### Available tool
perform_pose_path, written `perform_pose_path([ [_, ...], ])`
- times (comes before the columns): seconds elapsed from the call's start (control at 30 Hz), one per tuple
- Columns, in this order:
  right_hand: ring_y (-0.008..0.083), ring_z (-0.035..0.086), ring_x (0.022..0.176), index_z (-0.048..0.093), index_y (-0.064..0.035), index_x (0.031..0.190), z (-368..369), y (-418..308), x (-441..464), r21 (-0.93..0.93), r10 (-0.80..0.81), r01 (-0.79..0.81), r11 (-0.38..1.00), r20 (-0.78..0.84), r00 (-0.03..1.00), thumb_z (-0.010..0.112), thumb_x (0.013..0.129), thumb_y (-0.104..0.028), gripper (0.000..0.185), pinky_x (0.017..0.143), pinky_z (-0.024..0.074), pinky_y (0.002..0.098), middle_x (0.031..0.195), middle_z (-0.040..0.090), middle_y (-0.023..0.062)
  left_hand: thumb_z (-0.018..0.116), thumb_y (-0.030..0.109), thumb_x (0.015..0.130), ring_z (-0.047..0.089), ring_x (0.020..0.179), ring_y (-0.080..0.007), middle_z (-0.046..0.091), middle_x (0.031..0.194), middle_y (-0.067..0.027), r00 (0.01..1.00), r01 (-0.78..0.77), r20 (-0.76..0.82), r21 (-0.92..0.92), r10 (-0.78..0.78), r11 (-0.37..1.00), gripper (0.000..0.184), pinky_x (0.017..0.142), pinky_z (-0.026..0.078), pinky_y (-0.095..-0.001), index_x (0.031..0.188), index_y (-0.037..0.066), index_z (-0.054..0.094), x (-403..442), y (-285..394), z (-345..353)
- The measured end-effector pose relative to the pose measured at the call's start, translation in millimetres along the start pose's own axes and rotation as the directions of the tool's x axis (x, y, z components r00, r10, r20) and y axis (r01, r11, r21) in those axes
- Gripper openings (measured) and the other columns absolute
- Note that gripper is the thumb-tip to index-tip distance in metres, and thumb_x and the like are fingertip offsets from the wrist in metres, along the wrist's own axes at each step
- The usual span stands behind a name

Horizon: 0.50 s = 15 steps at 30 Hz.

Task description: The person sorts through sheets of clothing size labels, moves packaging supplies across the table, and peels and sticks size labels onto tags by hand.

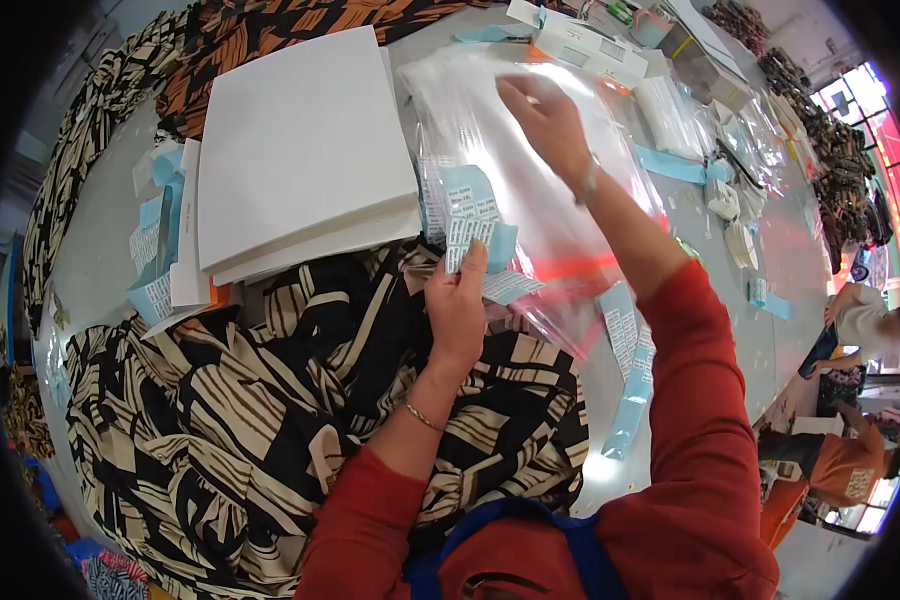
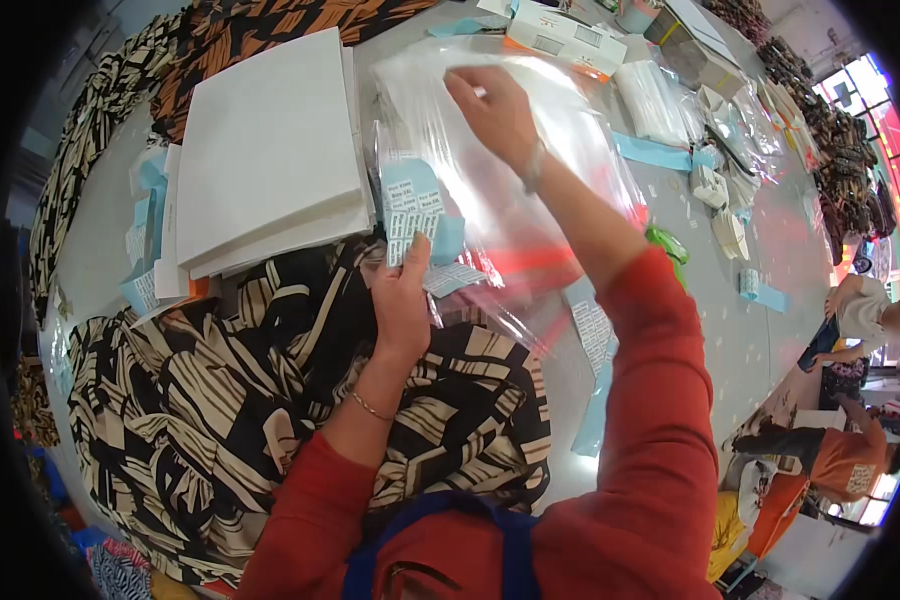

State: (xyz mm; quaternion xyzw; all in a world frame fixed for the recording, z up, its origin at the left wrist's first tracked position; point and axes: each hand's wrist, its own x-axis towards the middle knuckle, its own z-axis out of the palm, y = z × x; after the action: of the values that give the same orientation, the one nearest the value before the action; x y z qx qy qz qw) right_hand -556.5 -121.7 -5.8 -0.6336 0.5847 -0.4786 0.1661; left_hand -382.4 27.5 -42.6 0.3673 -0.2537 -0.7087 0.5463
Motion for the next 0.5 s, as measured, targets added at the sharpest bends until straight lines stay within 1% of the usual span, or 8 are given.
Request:
perform_pose_path([
  [0.03,0.0278,0.058,0.104,0.064,-0.0079,0.111,11,26,25,-0.091,-0.056,0.055,0.994,-0.002,0.998,0.059,0.088,-0.040,0.040,0.086,0.0471,0.0357,0.112,0.060,0.0178,0.054,0.022,0.096,0.052,0.068,-0.0022,0.061,0.082,0.0018,1.000,0.005,-0.004,-0.002,-0.005,1.000,0.025,0.058,0.044,-0.0195,0.106,0.001,0.062,-1,0,2],
  [0.07,0.0317,0.055,0.111,0.062,-0.0121,0.117,22,50,47,-0.178,-0.108,0.107,0.978,0.002,0.994,0.057,0.087,-0.046,0.046,0.092,0.0450,0.0391,0.119,0.056,0.0187,0.055,0.021,0.096,0.049,0.069,-0.0004,0.060,0.083,0.0036,1.000,0.010,0.000,0.070,-0.010,0.998,0.025,0.059,0.042,-0.0175,0.105,0.000,0.063,1,-4,-7],
  [0.17,0.0333,0.045,0.123,0.055,-0.0262,0.128,62,110,98,-0.532,-0.014,0.015,0.847,0.005,1.000,0.050,0.084,-0.062,0.057,0.102,0.0371,0.0445,0.127,0.051,0.0179,0.055,0.022,0.096,0.047,0.073,-0.0003,0.060,0.087,0.0049,0.998,-0.024,-0.047,0.152,0.032,0.988,0.027,0.062,0.040,-0.0172,0.107,-0.002,0.063,0,-10,-6],
  [0.23,0.0325,0.040,0.128,0.049,-0.0369,0.132,83,161,141,-0.686,0.012,-0.013,0.728,-0.006,1.000,0.043,0.080,-0.073,0.063,0.105,0.0331,0.0472,0.132,0.047,0.0168,0.055,0.022,0.096,0.049,0.084,-0.0035,0.062,0.094,0.0026,0.995,-0.061,-0.060,0.266,0.080,0.962,0.031,0.074,0.042,-0.0200,0.112,-0.003,0.061,0,-9,-7],
  [0.27,0.0316,0.037,0.130,0.047,-0.0366,0.134,81,158,156,-0.727,0.139,-0.045,0.685,0.070,0.988,0.040,0.079,-0.075,0.068,0.105,0.0334,0.0458,0.137,0.042,0.0159,0.055,0.022,0.096,0.049,0.085,-0.0039,0.062,0.095,0.0019,0.993,-0.068,-0.073,0.263,0.090,0.962,0.031,0.075,0.043,-0.0204,0.112,-0.003,0.061,0,-9,-7],
  [0.37,0.0331,0.047,0.119,0.049,-0.0367,0.130,117,242,202,-0.836,-0.090,0.177,0.519,0.152,0.984,0.045,0.093,-0.039,0.037,0.097,0.0415,0.0438,0.139,0.046,-0.0009,0.054,0.022,0.096,0.050,0.086,-0.0045,0.063,0.097,0.0007,0.993,-0.011,-0.115,0.241,0.039,0.971,0.031,0.076,0.043,-0.0212,0.112,-0.004,0.061,-1,-13,-8],
  [0.43,0.0324,0.047,0.120,0.050,-0.0347,0.129,119,222,203,-0.844,0.012,0.147,0.517,0.179,0.984,0.045,0.093,-0.039,0.037,0.098,0.0409,0.0445,0.139,0.046,-0.0004,0.054,0.021,0.096,0.050,0.086,-0.0047,0.063,0.097,0.0003,0.991,0.035,-0.135,0.239,-0.002,0.970,0.031,0.076,0.044,-0.0217,0.112,-0.004,0.060,-4,-20,-13],
  [0.5,0.0318,0.046,0.121,0.052,-0.0326,0.128,111,196,199,-0.840,0.154,0.044,0.540,0.150,0.977,0.045,0.092,-0.040,0.037,0.098,0.0404,0.0453,0.139,0.046,0.0001,0.054,0.021,0.096,0.051,0.086,-0.0049,0.063,0.097,0.0001,0.991,0.063,-0.129,0.248,-0.031,0.967,0.031,0.076,0.044,-0.0223,0.112,-0.004,0.060,-7,-28,-16],
])
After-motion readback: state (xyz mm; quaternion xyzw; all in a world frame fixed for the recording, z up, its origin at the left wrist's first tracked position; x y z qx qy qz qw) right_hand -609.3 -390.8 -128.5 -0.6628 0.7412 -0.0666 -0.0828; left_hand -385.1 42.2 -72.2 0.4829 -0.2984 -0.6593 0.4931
